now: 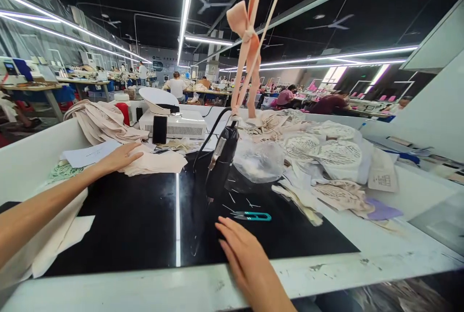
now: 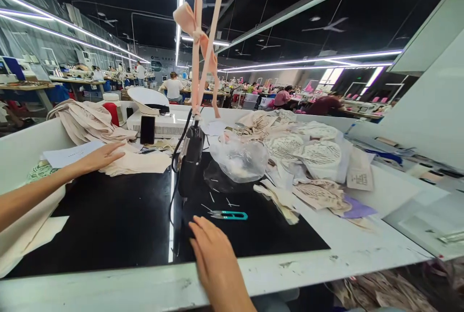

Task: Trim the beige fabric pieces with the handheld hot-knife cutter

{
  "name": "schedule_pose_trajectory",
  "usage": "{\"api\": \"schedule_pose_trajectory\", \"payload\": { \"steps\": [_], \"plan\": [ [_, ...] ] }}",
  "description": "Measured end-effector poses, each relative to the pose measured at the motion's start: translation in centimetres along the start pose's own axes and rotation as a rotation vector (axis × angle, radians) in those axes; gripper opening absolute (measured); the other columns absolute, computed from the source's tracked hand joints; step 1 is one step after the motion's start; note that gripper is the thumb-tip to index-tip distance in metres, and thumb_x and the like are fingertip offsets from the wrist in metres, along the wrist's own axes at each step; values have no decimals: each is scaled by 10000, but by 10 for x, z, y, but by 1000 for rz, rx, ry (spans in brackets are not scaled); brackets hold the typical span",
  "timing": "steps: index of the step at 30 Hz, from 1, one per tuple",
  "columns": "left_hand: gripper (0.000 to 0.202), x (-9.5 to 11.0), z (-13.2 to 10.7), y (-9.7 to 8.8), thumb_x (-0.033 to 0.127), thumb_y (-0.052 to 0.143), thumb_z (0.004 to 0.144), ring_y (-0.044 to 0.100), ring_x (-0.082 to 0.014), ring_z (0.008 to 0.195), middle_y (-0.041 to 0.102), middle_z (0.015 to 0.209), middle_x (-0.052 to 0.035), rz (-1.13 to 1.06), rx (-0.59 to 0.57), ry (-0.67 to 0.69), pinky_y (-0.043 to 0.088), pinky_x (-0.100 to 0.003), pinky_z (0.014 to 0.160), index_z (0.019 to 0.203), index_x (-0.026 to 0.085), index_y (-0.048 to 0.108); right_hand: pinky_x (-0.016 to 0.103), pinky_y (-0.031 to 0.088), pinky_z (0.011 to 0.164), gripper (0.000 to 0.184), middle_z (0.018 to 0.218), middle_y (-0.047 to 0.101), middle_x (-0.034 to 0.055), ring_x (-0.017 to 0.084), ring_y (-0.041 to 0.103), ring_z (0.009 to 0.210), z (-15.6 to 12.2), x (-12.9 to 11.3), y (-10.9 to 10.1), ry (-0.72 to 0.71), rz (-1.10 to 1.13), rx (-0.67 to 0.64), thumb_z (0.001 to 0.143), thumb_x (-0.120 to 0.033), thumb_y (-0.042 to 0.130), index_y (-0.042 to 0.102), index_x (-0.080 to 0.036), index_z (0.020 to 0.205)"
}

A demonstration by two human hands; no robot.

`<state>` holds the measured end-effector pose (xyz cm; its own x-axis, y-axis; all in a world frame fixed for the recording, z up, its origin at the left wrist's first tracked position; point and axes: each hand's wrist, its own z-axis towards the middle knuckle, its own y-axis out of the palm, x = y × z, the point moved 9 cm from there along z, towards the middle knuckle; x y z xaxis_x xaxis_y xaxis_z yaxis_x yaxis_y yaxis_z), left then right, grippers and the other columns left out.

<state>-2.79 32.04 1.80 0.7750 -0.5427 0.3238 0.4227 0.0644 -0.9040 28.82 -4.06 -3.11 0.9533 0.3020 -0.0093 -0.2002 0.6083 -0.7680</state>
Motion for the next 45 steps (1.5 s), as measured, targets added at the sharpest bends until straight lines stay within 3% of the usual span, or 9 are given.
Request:
{"api": "schedule_pose_trajectory", "payload": {
  "steps": [4,7,12,16,23,29,38,41,45],
  "plan": [
    [1057,6,-9,-14,977,361,994,572,-400,1615,628,1721,-144,1,45,12,425,-502,1378,1659,210,657,441,732,957,338,1287,880,147,311,867,1146,5,59,-6,128,-102,12,1191,-282,535,811,-162,1345],
    [1049,12,-21,-21,981,368,1000,572,-409,1611,653,1693,-152,12,70,29,418,-521,1385,1628,205,692,440,708,896,283,1216,884,153,327,854,1099,19,83,2,195,-153,-26,1162,-252,609,827,-165,1320],
    [1046,31,-55,-21,1022,342,997,600,-421,1585,673,1676,-137,24,62,84,445,-550,1372,1532,238,779,393,652,864,124,1088,863,89,281,817,1028,40,79,27,212,-206,-175,1081,-163,750,857,-216,1111],
    [919,62,-91,-12,955,319,1081,679,-387,1515,691,1662,-106,46,6,249,496,-542,1346,1476,296,823,427,653,961,147,984,806,27,233,790,1018,48,75,38,232,-262,-274,1081,-142,782,784,-184,940],
    [394,125,-167,-6,389,500,1211,761,-261,1428,757,1583,-45,92,80,583,601,-433,1262,1397,343,844,413,686,918,135,1068,799,29,216,794,1002,59,115,28,388,-321,-334,1145,-315,760,782,-185,1114],
    [392,175,-222,-4,116,569,1116,779,-182,1396,802,1513,26,162,134,752,534,-342,1319,1299,324,847,402,691,907,168,1093,802,37,210,794,990,59,119,39,387,-355,-431,1149,-358,759,785,-192,1149],
    [288,204,-245,-4,204,610,1177,791,-77,1332,852,1389,116,130,261,813,180,-233,1432,1184,351,857,465,681,1000,171,1146,802,51,241,791,1095,61,115,46,330,-458,-474,1126,-354,791,781,-184,1117],
    [304,205,-250,5,144,623,1135,781,-78,1354,855,1388,97,98,243,824,196,-245,1431,1205,338,847,443,687,960,192,1151,798,52,233,791,1060,66,132,41,351,-462,-452,1134,-376,778,778,-185,1158],
    [399,200,-258,28,66,637,1034,772,-135,1395,848,1418,33,87,160,848,354,-291,1398,1295,306,820,433,690,947,204,1176,797,58,229,790,1051,68,147,42,358,-442,-444,1138,-385,773,776,-190,1197]
  ]
}}
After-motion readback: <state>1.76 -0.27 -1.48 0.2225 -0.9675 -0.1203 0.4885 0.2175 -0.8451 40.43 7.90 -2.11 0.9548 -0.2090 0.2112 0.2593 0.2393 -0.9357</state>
